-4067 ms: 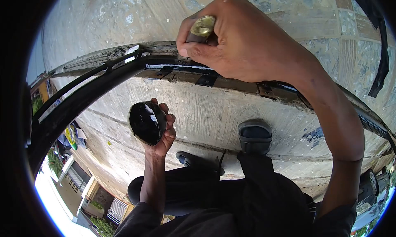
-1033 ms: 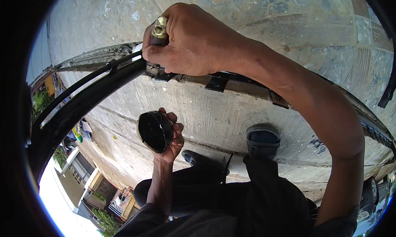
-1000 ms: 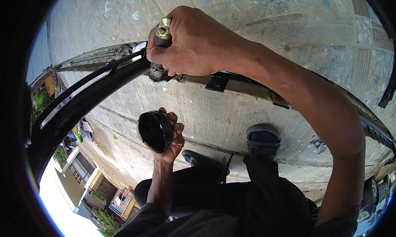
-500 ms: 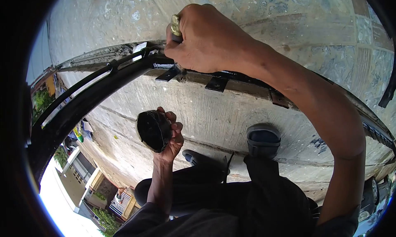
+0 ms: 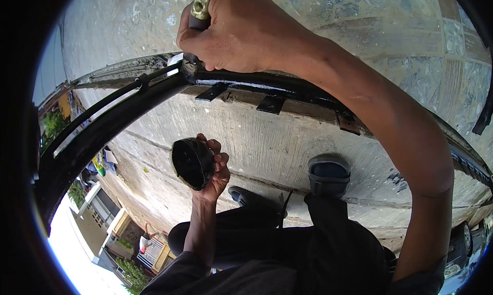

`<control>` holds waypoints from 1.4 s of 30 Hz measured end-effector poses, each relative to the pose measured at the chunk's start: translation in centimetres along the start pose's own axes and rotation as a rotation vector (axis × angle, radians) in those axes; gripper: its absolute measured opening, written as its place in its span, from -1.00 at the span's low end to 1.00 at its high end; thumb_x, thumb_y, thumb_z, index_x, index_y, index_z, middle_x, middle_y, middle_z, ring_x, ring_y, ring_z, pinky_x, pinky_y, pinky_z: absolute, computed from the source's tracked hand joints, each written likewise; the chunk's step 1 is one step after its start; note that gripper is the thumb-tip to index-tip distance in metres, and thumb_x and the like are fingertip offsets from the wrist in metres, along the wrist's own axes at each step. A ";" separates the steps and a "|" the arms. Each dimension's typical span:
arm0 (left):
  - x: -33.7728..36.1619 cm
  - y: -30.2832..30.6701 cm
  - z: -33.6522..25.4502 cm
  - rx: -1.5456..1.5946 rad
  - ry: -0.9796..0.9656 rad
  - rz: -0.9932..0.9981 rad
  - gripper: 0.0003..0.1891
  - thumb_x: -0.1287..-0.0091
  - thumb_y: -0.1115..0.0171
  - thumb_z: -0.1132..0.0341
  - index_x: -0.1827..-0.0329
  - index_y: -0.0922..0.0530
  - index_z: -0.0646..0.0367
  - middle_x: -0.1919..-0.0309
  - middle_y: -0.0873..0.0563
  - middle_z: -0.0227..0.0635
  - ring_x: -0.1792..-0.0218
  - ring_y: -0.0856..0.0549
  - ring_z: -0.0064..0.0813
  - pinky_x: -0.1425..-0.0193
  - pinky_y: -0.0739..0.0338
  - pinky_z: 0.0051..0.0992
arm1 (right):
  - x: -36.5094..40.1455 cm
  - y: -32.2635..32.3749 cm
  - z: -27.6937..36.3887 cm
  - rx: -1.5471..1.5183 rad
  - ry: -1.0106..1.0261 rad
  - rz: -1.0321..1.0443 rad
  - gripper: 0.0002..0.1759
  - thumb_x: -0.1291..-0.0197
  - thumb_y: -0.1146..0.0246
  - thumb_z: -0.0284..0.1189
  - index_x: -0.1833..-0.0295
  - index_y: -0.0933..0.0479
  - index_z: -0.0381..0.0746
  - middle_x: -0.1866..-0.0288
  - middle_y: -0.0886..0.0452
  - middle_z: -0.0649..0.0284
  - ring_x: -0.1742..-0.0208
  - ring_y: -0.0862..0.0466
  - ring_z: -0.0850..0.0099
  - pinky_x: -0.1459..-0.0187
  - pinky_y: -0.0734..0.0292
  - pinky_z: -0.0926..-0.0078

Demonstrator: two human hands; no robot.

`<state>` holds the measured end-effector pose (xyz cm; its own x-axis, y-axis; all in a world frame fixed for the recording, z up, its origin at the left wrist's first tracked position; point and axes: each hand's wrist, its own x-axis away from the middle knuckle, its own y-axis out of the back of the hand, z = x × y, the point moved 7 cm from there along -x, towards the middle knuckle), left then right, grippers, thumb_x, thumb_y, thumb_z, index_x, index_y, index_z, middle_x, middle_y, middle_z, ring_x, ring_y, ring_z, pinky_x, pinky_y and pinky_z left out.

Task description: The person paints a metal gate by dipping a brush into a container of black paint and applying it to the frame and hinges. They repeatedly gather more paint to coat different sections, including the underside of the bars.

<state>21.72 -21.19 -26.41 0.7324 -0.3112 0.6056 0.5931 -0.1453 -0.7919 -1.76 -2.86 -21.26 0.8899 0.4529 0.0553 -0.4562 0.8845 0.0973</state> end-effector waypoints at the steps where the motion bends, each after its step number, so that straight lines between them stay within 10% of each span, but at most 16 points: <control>1: 0.1 0.0 0.0 0.002 0.000 -0.001 -0.24 -0.40 -0.07 -0.38 -0.39 -0.42 0.08 -0.23 -0.56 -0.08 -0.11 -0.61 0.06 0.18 -0.75 -0.16 | -0.2 -0.7 -0.3 0.049 0.009 0.059 -0.81 -0.40 -0.30 -0.38 0.16 -0.70 -0.29 0.41 -0.72 0.21 0.42 -0.73 0.52 0.36 -0.70 0.59; 15: 0.8 0.3 0.2 0.033 -0.006 -0.014 -0.22 -0.39 -0.09 -0.37 -0.39 -0.42 0.10 -0.22 -0.55 -0.06 -0.13 -0.60 0.11 0.15 -0.76 -0.10 | 0.2 -3.8 -1.7 0.276 0.023 0.309 -0.84 -0.33 -0.37 -0.40 0.20 -0.72 -0.29 0.47 -0.69 0.27 0.52 -0.58 0.58 0.43 -0.47 0.47; 36: 0.7 0.0 0.0 0.042 -0.011 0.008 -0.23 -0.40 -0.08 -0.36 -0.40 -0.41 0.10 -0.22 -0.54 -0.06 -0.13 -0.61 0.09 0.13 -0.76 -0.09 | -3.8 -1.3 1.1 0.089 0.095 -0.211 -0.67 -0.14 -0.31 -0.41 0.60 -0.57 -0.38 0.73 -0.57 0.08 0.69 -0.65 0.37 0.54 -0.60 0.40; 42: 0.5 -0.1 0.6 0.041 0.014 0.021 -0.23 -0.40 -0.10 -0.35 -0.40 -0.42 0.10 -0.22 -0.55 -0.08 -0.12 -0.61 0.09 0.12 -0.78 -0.11 | -3.5 -2.9 0.6 -0.038 -0.017 -0.069 -0.61 -0.26 -0.26 -0.39 0.59 -0.58 -0.39 0.76 -0.54 0.18 0.70 -0.63 0.45 0.51 -0.60 0.42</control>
<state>22.21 -20.73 -26.02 0.7400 -0.3267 0.5879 0.5912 -0.1007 -0.8002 -3.51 -7.08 -21.18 0.9190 0.3887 0.0661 -0.3926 0.9175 0.0640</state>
